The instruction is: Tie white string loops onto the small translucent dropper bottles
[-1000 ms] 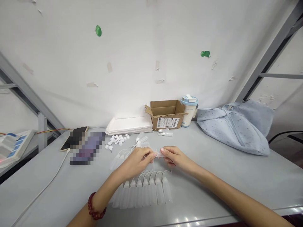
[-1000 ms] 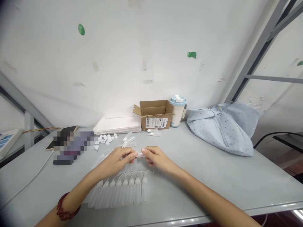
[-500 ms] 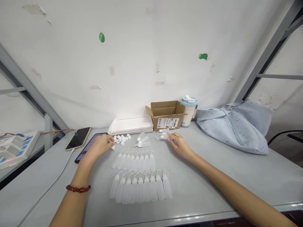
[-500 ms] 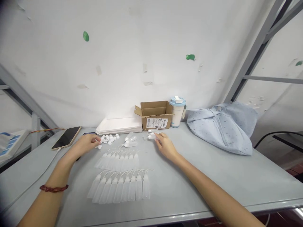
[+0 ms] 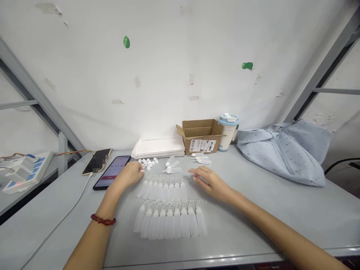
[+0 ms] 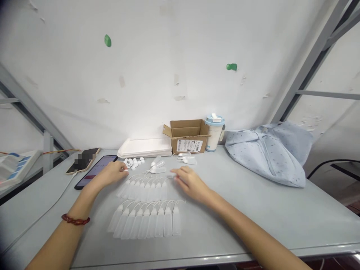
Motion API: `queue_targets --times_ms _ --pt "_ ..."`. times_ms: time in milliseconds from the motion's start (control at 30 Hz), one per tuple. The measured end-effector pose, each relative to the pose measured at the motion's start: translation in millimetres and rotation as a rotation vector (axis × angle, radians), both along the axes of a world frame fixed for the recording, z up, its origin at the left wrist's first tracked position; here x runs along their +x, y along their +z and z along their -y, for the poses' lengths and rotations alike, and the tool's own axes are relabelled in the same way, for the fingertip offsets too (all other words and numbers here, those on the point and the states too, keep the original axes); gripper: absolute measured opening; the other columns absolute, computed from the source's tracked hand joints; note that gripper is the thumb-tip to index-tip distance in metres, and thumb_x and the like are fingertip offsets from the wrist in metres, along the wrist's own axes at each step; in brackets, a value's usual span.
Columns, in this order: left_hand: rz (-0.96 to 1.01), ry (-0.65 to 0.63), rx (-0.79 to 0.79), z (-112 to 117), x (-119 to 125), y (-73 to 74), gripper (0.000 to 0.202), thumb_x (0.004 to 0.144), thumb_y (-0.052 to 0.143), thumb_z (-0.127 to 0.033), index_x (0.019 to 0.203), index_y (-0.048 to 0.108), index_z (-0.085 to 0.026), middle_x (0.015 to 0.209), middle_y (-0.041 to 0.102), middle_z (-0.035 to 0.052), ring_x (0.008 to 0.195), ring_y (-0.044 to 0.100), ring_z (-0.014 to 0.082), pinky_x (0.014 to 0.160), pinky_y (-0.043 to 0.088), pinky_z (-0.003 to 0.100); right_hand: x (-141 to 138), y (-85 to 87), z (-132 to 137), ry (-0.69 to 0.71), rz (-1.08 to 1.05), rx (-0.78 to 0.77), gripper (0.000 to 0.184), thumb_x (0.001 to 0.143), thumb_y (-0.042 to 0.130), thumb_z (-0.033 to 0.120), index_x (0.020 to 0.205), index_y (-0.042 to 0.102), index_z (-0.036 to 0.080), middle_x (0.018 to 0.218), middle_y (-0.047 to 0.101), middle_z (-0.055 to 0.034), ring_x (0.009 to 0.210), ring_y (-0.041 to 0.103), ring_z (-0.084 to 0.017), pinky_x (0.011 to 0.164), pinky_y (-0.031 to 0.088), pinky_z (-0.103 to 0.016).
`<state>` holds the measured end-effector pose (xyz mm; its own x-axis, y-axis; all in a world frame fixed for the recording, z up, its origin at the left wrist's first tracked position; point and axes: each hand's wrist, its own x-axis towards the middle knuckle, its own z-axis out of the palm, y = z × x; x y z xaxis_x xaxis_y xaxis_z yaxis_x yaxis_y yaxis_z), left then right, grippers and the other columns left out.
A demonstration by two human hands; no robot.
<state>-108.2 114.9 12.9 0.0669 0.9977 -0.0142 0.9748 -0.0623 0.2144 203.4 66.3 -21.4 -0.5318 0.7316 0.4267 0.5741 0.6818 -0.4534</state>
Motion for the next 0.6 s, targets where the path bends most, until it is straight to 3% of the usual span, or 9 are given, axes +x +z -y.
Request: queue_targets --times_ms 167,400,600 --pt "0.083 -0.071 0.053 4 16 3.8 0.026 0.071 0.044 -0.024 0.086 0.064 -0.015 0.076 0.068 0.0071 0.073 0.062 0.0223 0.062 0.039 0.027 -17 11.4 25 0.163 0.129 -0.133 0.029 0.093 0.038 0.022 0.115 0.057 0.019 0.090 0.055 -0.0085 0.089 0.050 -0.020 0.080 0.044 -0.033" --pt "0.385 -0.236 0.112 17 47 5.3 0.024 0.073 0.043 -0.027 0.083 0.061 -0.017 0.068 0.061 0.0002 0.067 0.057 0.0175 0.063 0.040 0.025 -16 10.0 21 0.149 0.226 -0.171 0.029 0.095 0.034 0.028 0.113 0.057 0.022 0.090 0.056 -0.0074 0.088 0.049 -0.020 0.080 0.040 -0.035" --pt "0.633 -0.292 -0.010 30 71 5.3 0.024 0.076 0.039 -0.029 0.079 0.060 -0.017 0.054 0.044 -0.0048 0.052 0.046 0.0132 0.051 0.036 0.023 -18 11.8 20 0.104 0.285 -0.191 0.031 0.097 0.027 0.028 0.107 0.056 0.023 0.090 0.059 -0.0061 0.085 0.052 -0.018 0.081 0.036 -0.036"
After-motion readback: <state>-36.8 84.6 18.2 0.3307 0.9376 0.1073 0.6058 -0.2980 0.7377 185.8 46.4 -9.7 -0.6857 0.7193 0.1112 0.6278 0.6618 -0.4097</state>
